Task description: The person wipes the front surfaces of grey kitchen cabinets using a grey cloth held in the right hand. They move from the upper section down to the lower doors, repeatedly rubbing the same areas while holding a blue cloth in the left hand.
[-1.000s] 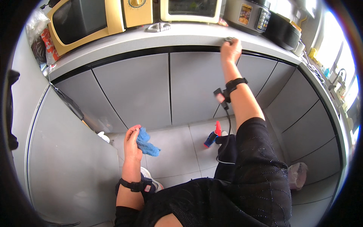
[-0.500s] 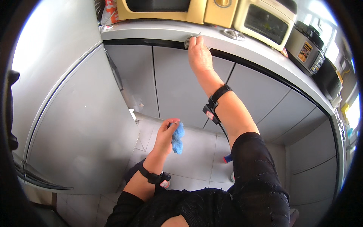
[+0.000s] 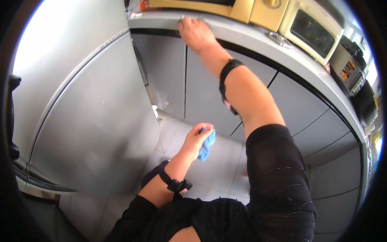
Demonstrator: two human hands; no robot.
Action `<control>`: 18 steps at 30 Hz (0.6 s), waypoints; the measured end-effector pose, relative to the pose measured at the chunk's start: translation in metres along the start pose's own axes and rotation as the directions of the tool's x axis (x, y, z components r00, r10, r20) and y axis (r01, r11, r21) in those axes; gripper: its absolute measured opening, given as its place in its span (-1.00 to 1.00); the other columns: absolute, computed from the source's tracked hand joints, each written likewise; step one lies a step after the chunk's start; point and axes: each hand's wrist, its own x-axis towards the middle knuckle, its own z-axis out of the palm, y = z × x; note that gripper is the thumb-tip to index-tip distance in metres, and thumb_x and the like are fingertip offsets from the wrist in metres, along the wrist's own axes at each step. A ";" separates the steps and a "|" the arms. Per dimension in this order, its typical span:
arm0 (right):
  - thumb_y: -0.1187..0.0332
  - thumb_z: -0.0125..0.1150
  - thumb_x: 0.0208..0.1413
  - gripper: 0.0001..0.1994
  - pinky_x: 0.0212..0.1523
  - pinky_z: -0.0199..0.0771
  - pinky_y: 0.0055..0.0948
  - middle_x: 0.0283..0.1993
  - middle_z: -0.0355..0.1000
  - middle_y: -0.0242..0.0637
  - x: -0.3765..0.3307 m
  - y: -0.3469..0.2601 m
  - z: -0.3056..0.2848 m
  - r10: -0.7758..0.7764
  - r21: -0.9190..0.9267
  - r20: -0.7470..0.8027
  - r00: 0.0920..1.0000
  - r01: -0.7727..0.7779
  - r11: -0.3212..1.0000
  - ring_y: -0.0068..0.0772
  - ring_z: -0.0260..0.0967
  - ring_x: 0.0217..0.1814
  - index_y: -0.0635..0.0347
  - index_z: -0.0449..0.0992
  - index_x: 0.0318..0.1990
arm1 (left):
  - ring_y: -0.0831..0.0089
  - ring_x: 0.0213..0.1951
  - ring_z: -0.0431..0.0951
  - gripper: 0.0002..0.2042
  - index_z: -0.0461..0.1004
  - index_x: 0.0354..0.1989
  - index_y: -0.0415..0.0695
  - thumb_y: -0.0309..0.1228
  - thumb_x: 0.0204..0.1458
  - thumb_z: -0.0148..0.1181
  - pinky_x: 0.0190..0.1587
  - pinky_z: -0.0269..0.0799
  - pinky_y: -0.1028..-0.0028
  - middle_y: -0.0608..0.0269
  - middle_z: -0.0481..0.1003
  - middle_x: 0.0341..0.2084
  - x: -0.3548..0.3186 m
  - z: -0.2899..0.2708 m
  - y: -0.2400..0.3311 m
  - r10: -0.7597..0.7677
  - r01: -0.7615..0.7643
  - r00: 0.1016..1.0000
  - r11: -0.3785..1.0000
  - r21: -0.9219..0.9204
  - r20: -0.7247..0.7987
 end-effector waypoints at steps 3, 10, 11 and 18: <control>0.46 0.08 -0.04 -0.78 -0.01 0.43 -0.34 -0.19 0.27 -0.30 -0.016 0.006 0.004 -0.074 0.016 0.044 0.996 0.073 0.997 -0.30 0.35 -0.08 0.16 0.42 -0.18 | 0.62 -0.30 0.38 -0.77 0.46 -0.11 -0.21 -0.37 0.12 0.18 -0.30 0.34 0.58 0.34 0.42 -0.34 -0.002 0.003 -0.001 -0.026 0.026 0.999 1.000 0.004 0.020; 0.47 0.13 -0.08 -0.78 0.05 0.36 -0.41 -0.17 0.30 -0.38 -0.074 0.030 -0.008 -0.291 -0.081 0.159 0.944 0.306 0.949 -0.37 0.31 -0.03 0.12 0.47 -0.20 | 0.60 -0.30 0.39 -0.78 0.47 -0.16 -0.20 -0.37 0.08 0.22 -0.25 0.34 0.58 0.32 0.45 -0.33 -0.003 0.012 -0.004 -0.045 0.036 0.997 0.987 0.154 0.056; 0.47 0.14 -0.09 -0.79 0.04 0.36 -0.41 -0.19 0.30 -0.39 -0.083 0.034 -0.014 -0.278 -0.046 0.146 0.949 0.287 0.957 -0.38 0.31 -0.03 0.10 0.48 -0.23 | 0.60 -0.30 0.39 -0.79 0.47 -0.17 -0.20 -0.37 0.08 0.22 -0.25 0.34 0.58 0.32 0.46 -0.33 -0.002 0.012 -0.004 -0.051 0.040 0.997 0.986 0.163 0.064; 0.46 0.12 -0.06 -0.75 -0.01 0.35 -0.42 -0.19 0.32 -0.37 -0.127 0.026 -0.007 -0.150 0.047 0.136 0.979 0.145 0.988 -0.39 0.31 -0.04 0.05 0.49 -0.17 | 0.65 -0.38 0.36 -0.81 0.49 -0.22 -0.14 -0.33 0.07 0.23 -0.38 0.32 0.60 0.38 0.42 -0.41 -0.007 0.021 -0.007 -0.095 0.065 0.989 0.966 0.249 0.111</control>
